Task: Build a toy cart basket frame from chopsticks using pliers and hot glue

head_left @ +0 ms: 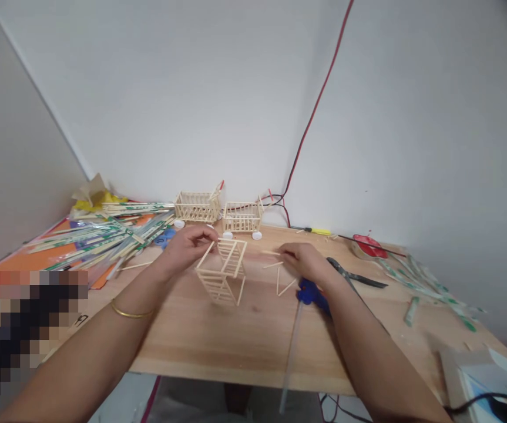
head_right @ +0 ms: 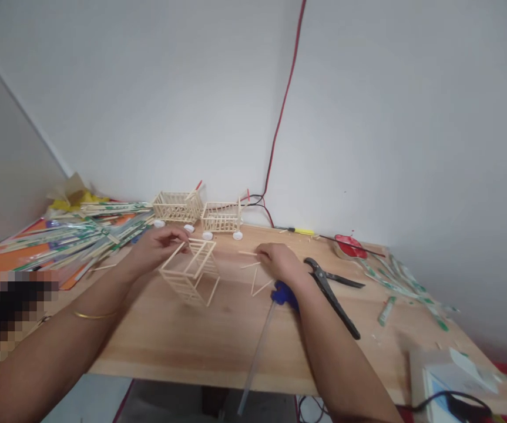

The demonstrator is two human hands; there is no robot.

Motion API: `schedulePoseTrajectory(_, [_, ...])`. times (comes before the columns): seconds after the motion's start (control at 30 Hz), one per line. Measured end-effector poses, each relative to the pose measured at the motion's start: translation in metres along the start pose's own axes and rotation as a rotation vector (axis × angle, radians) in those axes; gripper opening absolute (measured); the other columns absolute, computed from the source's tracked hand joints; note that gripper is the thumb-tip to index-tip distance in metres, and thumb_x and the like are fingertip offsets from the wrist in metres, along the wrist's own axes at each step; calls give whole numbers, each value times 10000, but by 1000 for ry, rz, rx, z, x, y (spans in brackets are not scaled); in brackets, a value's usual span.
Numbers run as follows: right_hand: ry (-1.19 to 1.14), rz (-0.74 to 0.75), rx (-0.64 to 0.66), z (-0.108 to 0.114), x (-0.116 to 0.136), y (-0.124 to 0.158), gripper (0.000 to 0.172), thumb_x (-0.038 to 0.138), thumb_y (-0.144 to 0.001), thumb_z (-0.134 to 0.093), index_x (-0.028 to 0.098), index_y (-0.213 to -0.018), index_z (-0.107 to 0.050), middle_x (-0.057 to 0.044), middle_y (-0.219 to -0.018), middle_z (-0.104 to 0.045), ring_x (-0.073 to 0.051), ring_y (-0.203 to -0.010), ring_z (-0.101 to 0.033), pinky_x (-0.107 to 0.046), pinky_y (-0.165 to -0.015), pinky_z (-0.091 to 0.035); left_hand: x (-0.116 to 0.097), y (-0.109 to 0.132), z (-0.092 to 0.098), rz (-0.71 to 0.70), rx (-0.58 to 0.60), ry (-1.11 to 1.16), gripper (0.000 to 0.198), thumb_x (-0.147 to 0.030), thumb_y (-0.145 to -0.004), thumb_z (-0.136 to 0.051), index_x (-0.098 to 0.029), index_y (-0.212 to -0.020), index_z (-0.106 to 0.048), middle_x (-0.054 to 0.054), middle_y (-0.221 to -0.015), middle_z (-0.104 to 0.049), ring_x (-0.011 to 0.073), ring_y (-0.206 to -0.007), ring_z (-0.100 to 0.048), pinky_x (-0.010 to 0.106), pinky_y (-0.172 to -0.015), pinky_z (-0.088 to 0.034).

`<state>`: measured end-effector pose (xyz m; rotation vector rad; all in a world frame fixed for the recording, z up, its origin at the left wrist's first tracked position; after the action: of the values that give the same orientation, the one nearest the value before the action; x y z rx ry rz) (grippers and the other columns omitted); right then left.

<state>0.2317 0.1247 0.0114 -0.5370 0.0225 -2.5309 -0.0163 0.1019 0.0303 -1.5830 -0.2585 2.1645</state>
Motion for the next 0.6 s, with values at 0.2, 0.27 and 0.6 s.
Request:
schedulePoseTrajectory(0.2, [-219, 144, -281, 57, 71, 10, 149, 263, -839, -535, 206, -847, -673, -58, -886, -669, -166, -799, -597, -282, -708, -451, -12, 5, -9, -28, 1, -82, 93, -204, -759, -596, -150, -818, -643, 34, -815, -617, 115, -693, -573, 218, -631, -453])
schedulePoseTrajectory(0.27, [-269, 186, -183, 57, 96, 9, 146, 248, -838, -540, 215, -884, -675, -40, -885, -672, -147, -777, -596, -259, -679, -449, -18, 7, -15, -35, 21, -56, 91, -181, -754, -594, -151, -826, -641, 32, -819, -612, 109, -691, -570, 210, -624, -442])
schedulePoseTrajectory(0.6, [-122, 182, 25, 41, 117, -13, 125, 203, -802, -578, 207, -832, -700, 0, -740, -660, -107, -668, -553, -217, -594, -372, -25, 8, -25, -25, 70, -5, 99, -195, -748, -597, -155, -831, -633, 39, -828, -629, 109, -689, -575, 207, -609, -441])
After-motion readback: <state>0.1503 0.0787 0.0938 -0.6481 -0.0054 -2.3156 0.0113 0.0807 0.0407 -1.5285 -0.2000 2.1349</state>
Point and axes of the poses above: each hand's wrist, its own y-axis away from the middle knuckle, its own z-axis out of the back of the hand, x = y × z, the point moved 9 cm from there along -y, towards the middle knuckle
